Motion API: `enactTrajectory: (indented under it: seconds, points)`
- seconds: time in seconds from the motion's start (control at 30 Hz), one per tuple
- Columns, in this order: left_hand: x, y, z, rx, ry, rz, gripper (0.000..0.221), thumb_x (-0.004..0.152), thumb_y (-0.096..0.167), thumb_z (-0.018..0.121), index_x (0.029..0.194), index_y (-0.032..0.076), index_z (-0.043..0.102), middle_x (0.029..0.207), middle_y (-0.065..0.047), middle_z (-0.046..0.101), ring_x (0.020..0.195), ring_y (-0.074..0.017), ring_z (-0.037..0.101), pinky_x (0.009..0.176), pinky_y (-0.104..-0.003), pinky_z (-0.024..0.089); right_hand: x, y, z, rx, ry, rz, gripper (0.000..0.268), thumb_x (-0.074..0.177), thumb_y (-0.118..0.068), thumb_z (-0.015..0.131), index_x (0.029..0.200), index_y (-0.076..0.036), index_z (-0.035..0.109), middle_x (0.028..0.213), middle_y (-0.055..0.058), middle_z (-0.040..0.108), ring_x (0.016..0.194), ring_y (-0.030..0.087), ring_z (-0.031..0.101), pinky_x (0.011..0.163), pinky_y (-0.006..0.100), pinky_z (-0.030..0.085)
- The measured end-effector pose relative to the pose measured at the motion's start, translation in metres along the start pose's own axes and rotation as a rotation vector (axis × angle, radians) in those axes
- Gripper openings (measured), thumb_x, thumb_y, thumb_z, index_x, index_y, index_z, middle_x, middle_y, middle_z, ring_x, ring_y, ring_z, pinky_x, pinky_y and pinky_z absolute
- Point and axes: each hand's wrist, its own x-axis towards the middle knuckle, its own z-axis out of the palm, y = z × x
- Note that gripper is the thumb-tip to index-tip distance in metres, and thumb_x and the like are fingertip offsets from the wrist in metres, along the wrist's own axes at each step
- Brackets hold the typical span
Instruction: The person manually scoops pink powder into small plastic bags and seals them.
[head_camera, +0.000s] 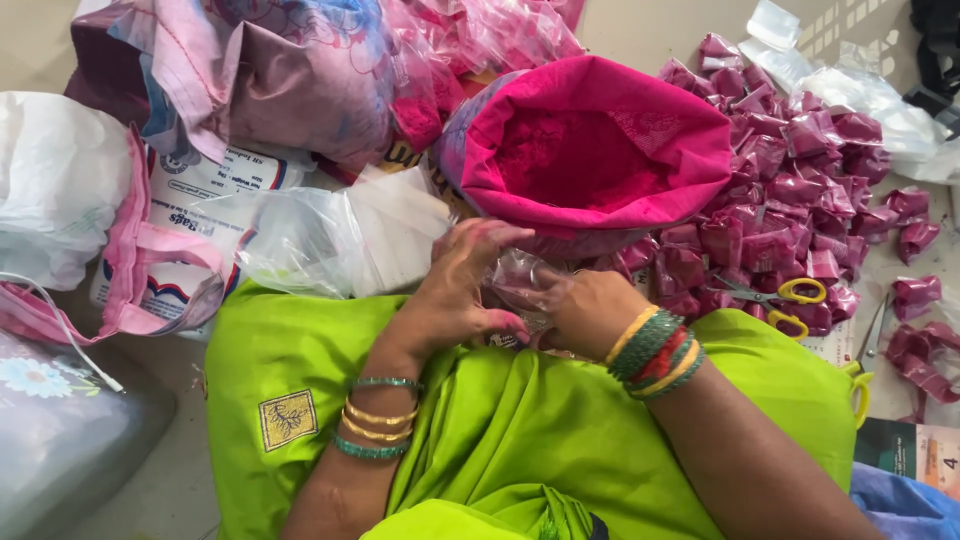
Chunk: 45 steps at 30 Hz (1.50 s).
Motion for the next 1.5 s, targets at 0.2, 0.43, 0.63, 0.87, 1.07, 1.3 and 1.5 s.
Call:
enactTrajectory:
  seconds: [0.2, 0.43, 0.63, 0.87, 1.07, 1.3, 1.5]
  points:
    - [-0.014, -0.014, 0.023, -0.199, -0.288, -0.285, 0.095, 0.064, 0.028, 0.095, 0.146, 0.019, 0.049, 0.121, -0.005, 0.074, 0.113, -0.0263, 0.073, 0.108, -0.044, 0.042, -0.007, 0.007, -0.011, 0.159, 0.208, -0.326, 0.051, 0.076, -0.025, 0.075, 0.126, -0.022, 0.066, 0.119, 0.008, 0.067, 0.094, 0.032, 0.071, 0.066, 0.045, 0.058]
    - [-0.017, -0.014, 0.045, -0.475, -0.213, -0.277, 0.080, 0.067, 0.013, 0.091, 0.137, 0.013, 0.053, 0.125, -0.008, 0.071, 0.115, -0.0211, 0.070, 0.097, -0.035, 0.057, -0.008, 0.010, -0.030, 0.150, 0.115, -0.389, 0.041, 0.077, -0.019, 0.076, 0.117, -0.020, 0.069, 0.107, 0.005, 0.070, 0.097, 0.031, 0.069, 0.078, 0.045, 0.057]
    - [-0.024, -0.028, 0.049, -0.727, -0.073, -0.481, 0.046, 0.082, -0.003, 0.073, 0.125, 0.006, 0.061, 0.112, -0.003, 0.070, 0.107, -0.0078, 0.065, 0.098, -0.027, 0.056, -0.025, 0.022, -0.073, 0.415, 0.218, -0.252, 0.037, 0.076, -0.018, 0.080, 0.111, -0.012, 0.071, 0.099, 0.010, 0.071, 0.088, 0.033, 0.071, 0.071, 0.045, 0.056]
    - [-0.020, -0.030, 0.051, -0.641, -0.060, -0.469, 0.047, 0.079, -0.001, 0.073, 0.124, 0.006, 0.060, 0.111, -0.004, 0.072, 0.106, -0.0095, 0.068, 0.096, -0.029, 0.057, -0.032, 0.028, -0.076, 0.732, 0.419, -0.197, 0.019, 0.087, -0.011, 0.075, 0.105, -0.007, 0.073, 0.093, 0.008, 0.070, 0.077, 0.023, 0.072, 0.067, 0.034, 0.057]
    - [-0.013, -0.033, 0.045, -0.647, -0.042, -0.460, 0.059, 0.080, 0.005, 0.081, 0.132, 0.008, 0.055, 0.115, -0.005, 0.071, 0.105, -0.0116, 0.068, 0.093, -0.030, 0.058, -0.014, 0.012, -0.074, 0.483, 0.468, -0.195, 0.027, 0.077, -0.022, 0.079, 0.100, -0.009, 0.074, 0.096, 0.006, 0.067, 0.083, 0.028, 0.067, 0.069, 0.039, 0.054]
    - [-0.010, -0.035, 0.040, -0.519, -0.070, -0.432, 0.070, 0.077, 0.008, 0.084, 0.138, 0.010, 0.051, 0.114, -0.011, 0.073, 0.106, -0.0185, 0.074, 0.092, -0.033, 0.060, -0.004, 0.003, -0.070, 0.196, 0.524, -0.318, 0.010, 0.076, -0.019, 0.076, 0.085, -0.017, 0.071, 0.097, -0.002, 0.069, 0.101, 0.022, 0.067, 0.097, 0.050, 0.035]
    - [-0.010, -0.030, 0.038, -0.447, -0.113, -0.468, 0.067, 0.081, 0.013, 0.083, 0.140, 0.014, 0.050, 0.119, -0.011, 0.077, 0.113, -0.0229, 0.077, 0.094, -0.034, 0.063, -0.003, 0.011, -0.055, 0.333, 0.363, -0.443, 0.034, 0.078, -0.025, 0.078, 0.109, -0.010, 0.073, 0.115, 0.002, 0.071, 0.108, 0.023, 0.067, 0.103, 0.050, 0.035]
